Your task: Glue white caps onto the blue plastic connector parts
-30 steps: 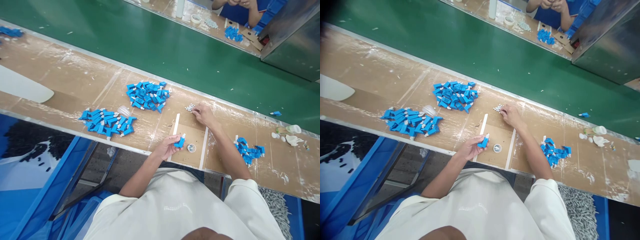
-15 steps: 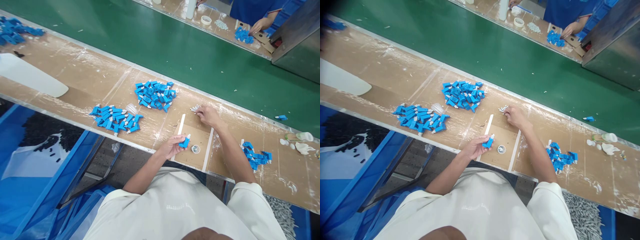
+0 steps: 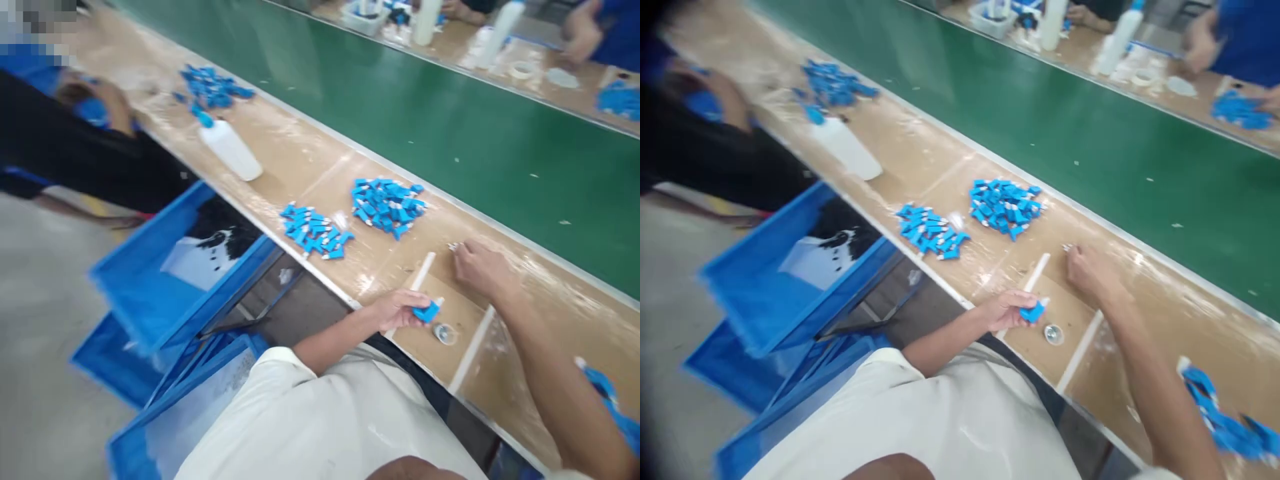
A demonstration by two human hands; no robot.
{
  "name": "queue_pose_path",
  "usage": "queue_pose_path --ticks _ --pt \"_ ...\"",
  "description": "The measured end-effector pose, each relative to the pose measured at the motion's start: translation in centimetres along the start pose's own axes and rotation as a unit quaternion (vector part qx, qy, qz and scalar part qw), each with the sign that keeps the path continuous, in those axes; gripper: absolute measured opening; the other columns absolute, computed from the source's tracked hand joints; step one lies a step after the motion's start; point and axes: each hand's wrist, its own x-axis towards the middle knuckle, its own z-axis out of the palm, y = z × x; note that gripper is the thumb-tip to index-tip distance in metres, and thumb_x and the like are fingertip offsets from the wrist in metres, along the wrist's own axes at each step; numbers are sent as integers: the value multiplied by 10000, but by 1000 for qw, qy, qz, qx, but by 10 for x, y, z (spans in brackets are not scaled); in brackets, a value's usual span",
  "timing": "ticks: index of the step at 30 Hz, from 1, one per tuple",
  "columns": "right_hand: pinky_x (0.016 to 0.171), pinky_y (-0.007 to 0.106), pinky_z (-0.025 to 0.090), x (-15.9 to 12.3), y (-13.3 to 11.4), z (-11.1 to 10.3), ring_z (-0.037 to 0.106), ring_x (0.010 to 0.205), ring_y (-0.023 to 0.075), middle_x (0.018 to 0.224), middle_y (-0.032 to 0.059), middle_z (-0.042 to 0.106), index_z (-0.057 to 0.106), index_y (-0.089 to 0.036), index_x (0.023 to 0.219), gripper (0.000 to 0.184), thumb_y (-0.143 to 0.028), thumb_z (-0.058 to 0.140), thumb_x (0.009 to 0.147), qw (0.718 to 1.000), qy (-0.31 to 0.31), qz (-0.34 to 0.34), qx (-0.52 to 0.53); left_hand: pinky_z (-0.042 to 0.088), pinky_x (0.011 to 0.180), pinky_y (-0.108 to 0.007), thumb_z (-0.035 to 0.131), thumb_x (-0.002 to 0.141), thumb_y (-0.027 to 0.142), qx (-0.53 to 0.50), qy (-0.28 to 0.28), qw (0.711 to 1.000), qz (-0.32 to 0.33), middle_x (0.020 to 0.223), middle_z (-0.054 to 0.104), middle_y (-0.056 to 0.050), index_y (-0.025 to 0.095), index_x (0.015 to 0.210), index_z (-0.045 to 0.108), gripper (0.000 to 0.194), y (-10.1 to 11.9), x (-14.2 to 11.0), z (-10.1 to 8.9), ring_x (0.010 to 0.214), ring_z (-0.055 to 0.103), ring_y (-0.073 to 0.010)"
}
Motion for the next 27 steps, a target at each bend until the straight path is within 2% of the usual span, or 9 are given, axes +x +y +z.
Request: queue_pose_path --ticks 3,6,8,11,13,15,17,22,27 --pt "685 401 488 7 6 0 675 761 301 805 159 691 614 -209 724 213 -178 489 893 994 72 -6 78 488 545 -191 837 831 303 10 -10 1000 10 735 692 -53 93 861 687 260 7 9 -7 626 684 -121" --pt "669 414 549 -12 1 -7 698 680 271 739 74 720 652 -254 738 139 -282 592 860 951 148 55 265 495 556 -195 841 819 310 -5 -10 999 40 742 690 -65 92 846 682 271 11 7 -8 637 681 -122" --pt "621 399 581 -42 -13 -15 712 636 247 733 44 746 719 -277 794 109 -367 685 845 893 181 98 400 491 546 -199 860 784 310 -21 -5 998 64 746 691 -67 100 844 682 282 9 -2 -2 639 676 -125" --pt "541 339 605 -86 -45 -27 694 544 194 658 27 736 746 -252 748 218 -447 842 761 785 168 91 590 485 547 -197 889 734 309 -22 13 995 100 761 703 -59 112 865 701 303 6 -17 15 630 660 -116" --pt "499 301 599 -103 -62 -28 678 514 167 636 16 732 750 -224 741 308 -492 898 709 717 166 88 672 501 578 -200 902 723 333 -5 11 993 115 766 708 -61 107 881 709 336 6 -22 25 652 663 -121" --pt "482 275 596 -114 -72 -24 676 512 151 648 18 742 748 -203 747 370 -528 916 690 665 164 94 722 512 594 -214 905 724 370 16 5 993 119 750 692 -48 108 872 708 359 7 -24 35 653 653 -123" --pt "475 254 590 -123 -78 -18 675 512 139 656 21 745 743 -194 752 397 -544 920 689 628 161 100 755 520 605 -225 911 719 402 32 0 992 119 740 675 -36 110 850 702 383 6 -26 44 649 638 -119" --pt "479 228 579 -139 -84 -8 675 522 129 650 14 735 753 -199 775 363 -514 921 707 576 174 101 792 526 627 -240 926 704 454 42 -3 989 139 752 679 -20 130 872 707 426 -3 -29 61 647 616 -111" --pt "497 235 587 -142 -87 -5 673 528 131 644 13 733 754 -204 771 378 -533 922 694 568 183 124 793 511 613 -239 947 675 479 43 11 986 158 755 689 -15 142 877 712 458 -6 -30 67 638 607 -106"
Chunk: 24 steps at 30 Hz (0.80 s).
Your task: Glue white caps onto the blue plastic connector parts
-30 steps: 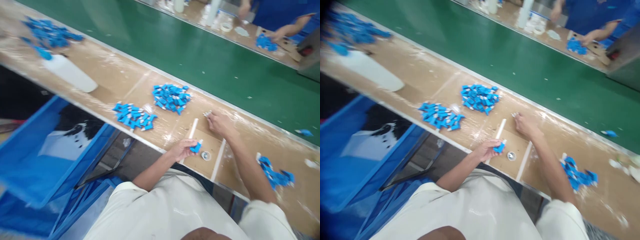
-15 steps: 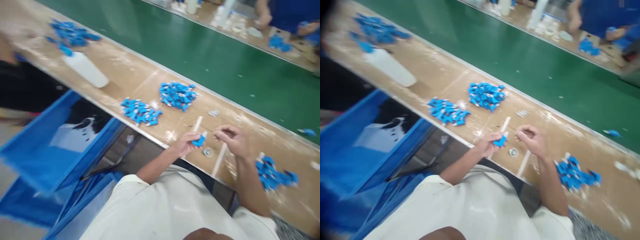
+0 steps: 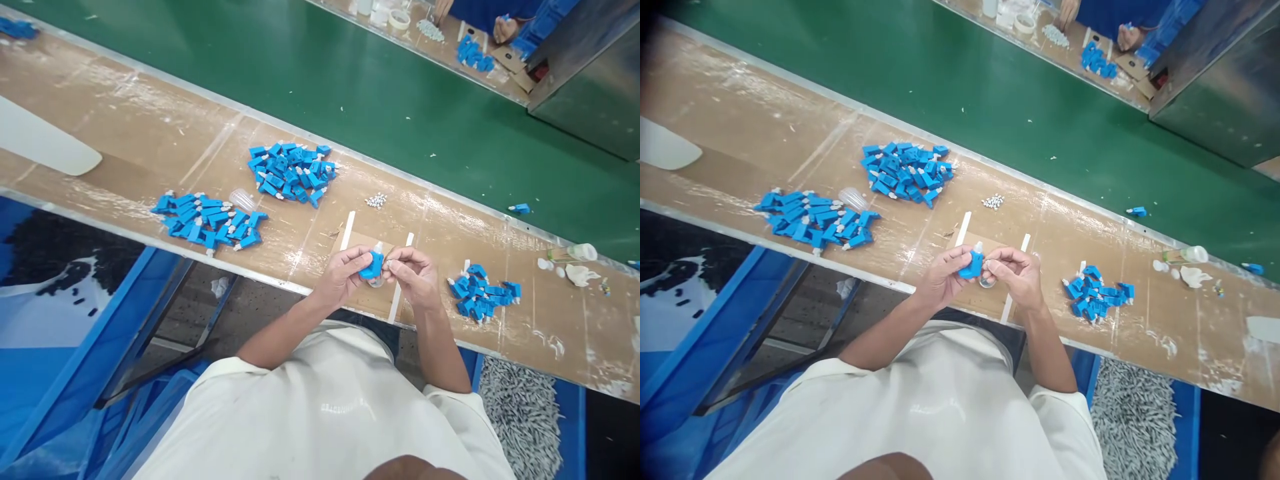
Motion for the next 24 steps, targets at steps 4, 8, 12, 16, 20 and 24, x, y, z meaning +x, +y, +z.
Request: queue_pose_path --ticks 4,8,12,16,20,24 --pt "534 269 614 -5 0 4 685 557 146 686 19 742 738 -210 793 394 -562 897 716 999 37 -13 -37 509 615 -239 951 661 498 18 17 999 22 743 677 5 163 872 711 463 -1 -1 2 646 616 -109" --pt "574 292 628 -13 -2 14 683 591 154 696 8 713 731 -228 818 355 -555 862 768 992 83 -62 -73 510 621 -226 953 654 511 29 18 999 34 737 678 11 169 873 727 465 -2 -3 2 644 622 -104" --pt "539 282 605 -18 -1 24 626 570 131 747 8 667 719 -234 806 365 -573 851 771 986 116 -76 -87 509 626 -231 954 646 523 45 23 998 31 739 680 9 170 879 732 478 -2 -5 1 636 607 -104" --pt "504 265 582 -18 2 27 589 536 107 789 9 648 714 -225 813 377 -577 842 775 985 122 -70 -95 510 644 -243 948 651 532 56 23 998 31 749 683 3 169 890 735 484 -2 -5 -1 645 605 -112" --pt "496 255 582 -18 4 28 603 549 107 792 5 632 726 -221 824 344 -541 845 785 985 123 -74 -99 505 663 -238 953 651 524 58 24 997 42 761 686 0 164 887 744 478 -2 -5 -2 662 597 -107" --pt "497 259 590 -18 5 31 601 574 112 806 9 618 736 -222 824 313 -518 837 800 980 140 -76 -114 503 684 -242 945 652 548 79 44 994 65 783 703 -10 167 888 757 486 -6 -3 -5 681 592 -114"
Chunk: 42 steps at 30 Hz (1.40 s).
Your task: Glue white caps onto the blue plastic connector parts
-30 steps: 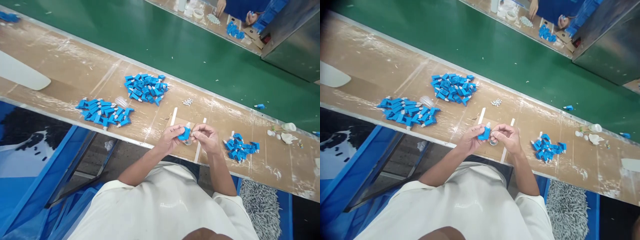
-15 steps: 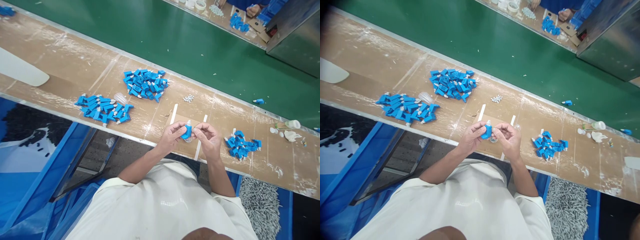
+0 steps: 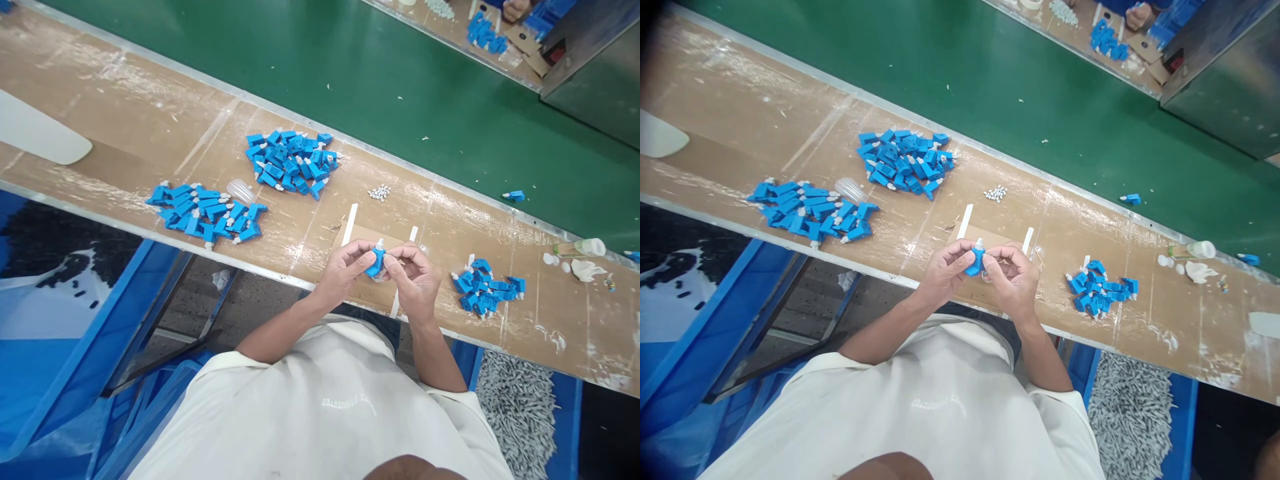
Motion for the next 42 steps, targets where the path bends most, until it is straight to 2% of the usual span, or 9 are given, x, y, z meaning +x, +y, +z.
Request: queue_pose_path --ticks 8,16,21,25,33,36,38,40,42 --pt "543 276 604 -1 4 3 616 647 141 814 18 626 741 -235 831 247 -473 807 840 999 10 -15 -35 511 777 -253 944 689 495 40 10 998 43 849 705 -8 198 879 785 387 -3 3 -6 823 646 -139" --pt "492 256 590 12 8 -11 627 539 118 706 -12 682 736 -218 785 401 -513 967 644 992 -49 76 90 507 726 -269 897 723 563 94 -42 994 48 849 725 -49 159 894 796 450 10 3 -7 756 652 -156" --pt "480 280 603 14 13 -19 684 580 150 764 4 748 815 -238 972 481 -529 972 623 977 -94 139 130 505 691 -275 894 723 577 81 -72 993 37 808 720 -48 146 894 790 475 14 2 -3 713 647 -153" --pt "455 263 583 11 15 -21 684 594 143 837 18 781 848 -257 917 441 -506 995 585 971 -87 163 149 500 662 -267 872 767 559 99 -103 989 46 789 700 -43 137 873 777 445 17 2 -3 679 628 -137" --pt "442 241 554 12 16 -17 650 562 127 799 27 786 860 -245 864 435 -462 1025 525 966 -73 183 166 526 676 -270 793 854 571 162 -141 973 90 850 719 -66 137 946 762 445 11 6 -12 737 666 -152" --pt "464 247 562 13 13 -20 654 585 134 789 30 778 861 -247 921 450 -462 1015 556 970 -84 173 146 535 684 -286 779 852 595 224 -159 956 103 899 745 -92 141 958 770 467 20 11 -19 768 692 -175" --pt "459 243 552 12 10 -27 651 605 134 821 37 775 855 -258 1007 467 -449 994 604 976 -84 157 126 529 684 -287 766 867 559 300 -134 936 126 914 756 -91 147 964 774 423 37 23 -30 780 695 -180" --pt "438 233 523 11 7 -37 631 596 127 817 36 759 847 -268 1051 460 -440 972 643 982 -70 139 109 514 709 -288 751 883 474 397 -57 899 176 893 755 -65 160 947 770 321 61 45 -47 789 683 -175" --pt "420 221 490 10 6 -45 599 569 117 750 23 723 852 -269 1005 409 -444 961 652 986 -53 125 98 486 741 -294 768 862 365 494 46 835 238 831 730 -31 173 871 748 193 88 77 -67 773 646 -166"
